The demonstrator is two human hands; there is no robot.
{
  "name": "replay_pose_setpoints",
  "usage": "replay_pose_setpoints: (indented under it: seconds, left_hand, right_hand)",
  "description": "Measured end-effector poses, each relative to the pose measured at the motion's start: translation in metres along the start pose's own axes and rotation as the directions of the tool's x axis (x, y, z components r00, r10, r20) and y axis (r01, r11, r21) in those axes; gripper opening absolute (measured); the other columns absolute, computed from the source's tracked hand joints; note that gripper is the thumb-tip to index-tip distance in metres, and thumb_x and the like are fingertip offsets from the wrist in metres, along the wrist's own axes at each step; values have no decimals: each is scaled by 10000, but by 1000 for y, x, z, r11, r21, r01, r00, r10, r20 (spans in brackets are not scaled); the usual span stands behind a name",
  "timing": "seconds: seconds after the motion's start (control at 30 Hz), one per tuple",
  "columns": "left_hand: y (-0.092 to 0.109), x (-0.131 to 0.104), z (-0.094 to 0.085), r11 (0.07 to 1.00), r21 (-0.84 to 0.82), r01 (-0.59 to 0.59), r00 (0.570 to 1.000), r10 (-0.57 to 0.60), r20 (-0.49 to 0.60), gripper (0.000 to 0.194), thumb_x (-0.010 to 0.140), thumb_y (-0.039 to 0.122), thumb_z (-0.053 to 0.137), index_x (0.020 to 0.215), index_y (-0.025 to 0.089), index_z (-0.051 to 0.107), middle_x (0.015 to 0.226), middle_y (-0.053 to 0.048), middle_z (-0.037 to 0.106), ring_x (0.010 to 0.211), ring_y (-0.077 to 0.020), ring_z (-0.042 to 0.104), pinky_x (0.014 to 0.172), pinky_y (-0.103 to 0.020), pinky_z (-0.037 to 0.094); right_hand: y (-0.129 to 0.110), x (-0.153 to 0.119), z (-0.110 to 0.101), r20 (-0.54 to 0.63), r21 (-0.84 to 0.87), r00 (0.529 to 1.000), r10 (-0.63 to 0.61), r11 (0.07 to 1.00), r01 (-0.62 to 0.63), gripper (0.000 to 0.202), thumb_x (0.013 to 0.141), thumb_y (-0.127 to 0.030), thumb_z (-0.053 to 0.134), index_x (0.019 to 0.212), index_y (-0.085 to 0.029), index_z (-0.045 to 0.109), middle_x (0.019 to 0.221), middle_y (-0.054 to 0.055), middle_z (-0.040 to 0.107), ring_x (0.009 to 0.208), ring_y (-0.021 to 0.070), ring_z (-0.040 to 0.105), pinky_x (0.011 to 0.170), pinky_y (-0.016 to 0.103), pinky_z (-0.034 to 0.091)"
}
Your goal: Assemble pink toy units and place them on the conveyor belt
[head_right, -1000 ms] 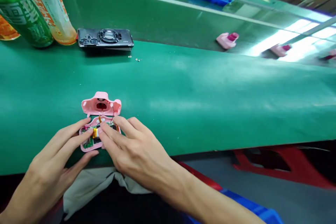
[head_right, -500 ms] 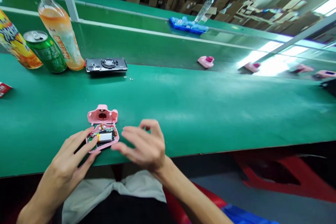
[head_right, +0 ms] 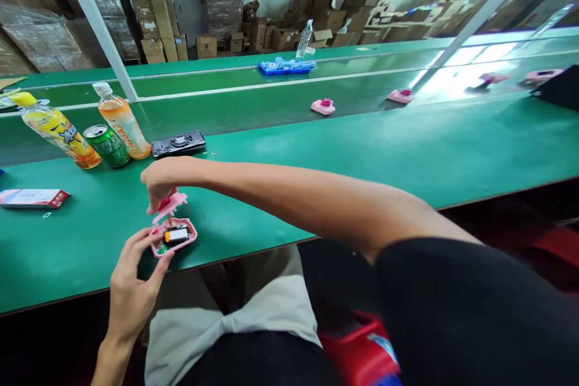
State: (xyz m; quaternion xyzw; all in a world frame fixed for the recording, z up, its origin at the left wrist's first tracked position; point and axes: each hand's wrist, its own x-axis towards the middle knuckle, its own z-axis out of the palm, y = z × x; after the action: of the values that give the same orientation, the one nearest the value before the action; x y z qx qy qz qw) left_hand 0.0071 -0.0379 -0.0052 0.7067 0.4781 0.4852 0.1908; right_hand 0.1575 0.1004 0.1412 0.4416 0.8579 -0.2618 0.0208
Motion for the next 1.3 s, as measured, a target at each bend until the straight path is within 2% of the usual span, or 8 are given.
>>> replay_pose_setpoints:
  seconds: [0.17, 0.37, 0.5, 0.63, 0.77, 0.93, 1.03, 1.3]
  left_hand:
    - [18, 26, 5, 802, -565, 193, 910, -362, -203, 583, 979, 534, 576, 1481, 255, 474, 1502, -121, 517, 1356, -291, 561, 1092, -374, 503]
    - [30, 58, 15, 673, -708, 214, 912, -398, -102, 525, 999, 607, 497, 1387, 258, 548, 1417, -109, 590, 1265, -260, 633, 1041, -380, 541]
    - [36, 71, 25, 603, -784, 147, 903, -405, -142, 410, 999, 541, 538, 1238, 225, 643, 1235, -87, 696, 1126, -231, 693, 1017, -387, 547]
    - [48, 82, 38, 543, -837, 73, 860, -458, -222, 342, 998, 477, 517, 1018, 190, 702, 1028, -64, 750, 1014, -206, 712, 960, -344, 553]
    - [58, 85, 51, 500, -855, 138, 849, -504, -158, 378, 984, 499, 498, 1001, 181, 700, 907, -56, 746, 863, -200, 719, 849, -342, 586]
    - [66, 89, 62, 540, -829, 146, 802, -555, -220, 290, 983, 367, 470, 920, 189, 689, 895, -46, 734, 787, -168, 694, 704, -267, 579]
    - [65, 92, 70, 588, -796, 142, 778, -563, -277, 294, 995, 337, 434, 930, 209, 689, 888, -48, 723, 768, -172, 686, 645, -270, 577]
    - [46, 97, 85, 625, -777, 69, 858, -435, -273, 485, 936, 587, 630, 1209, 195, 546, 1146, -89, 691, 906, -162, 711, 849, -290, 560]
  right_hand:
    - [1, -51, -12, -211, 62, 876, -435, 888, 456, 188, 940, -175, 713, 1113, -113, 757, 974, 44, 769, 808, 112, 635, 726, 219, 440]
    - [4, -70, -20, -198, 37, 829, -522, 842, 539, 182, 1007, -163, 613, 1128, -146, 747, 1010, 39, 755, 838, 121, 617, 752, 225, 433]
    - [2, -72, -22, -379, -6, 869, -318, 940, 342, 167, 969, -269, 702, 1037, -126, 754, 953, 47, 741, 819, 134, 610, 704, 239, 388]
    - [3, -83, 17, -618, 176, 774, 137, 984, -34, 591, 923, -687, 618, 728, -139, 721, 657, 38, 649, 637, 146, 548, 622, 281, 321]
    - [8, -82, 66, -656, 342, 735, 174, 936, 84, 483, 874, -661, 705, 814, -183, 743, 740, 18, 704, 689, 154, 598, 661, 277, 388]
    - [10, -64, 98, -847, 336, 506, 163, 902, 271, 223, 942, -374, 735, 1050, -181, 761, 1150, 74, 741, 1058, 193, 671, 894, 309, 521]
    - [14, -57, 110, -888, 309, 428, 169, 908, 282, 212, 979, -316, 683, 1142, -204, 759, 1283, 101, 680, 1137, 205, 662, 987, 358, 547]
    - [27, -56, 114, -870, 389, 426, 250, 877, 280, 145, 963, -295, 703, 1049, -227, 797, 1311, 101, 610, 1078, 200, 681, 991, 400, 589]
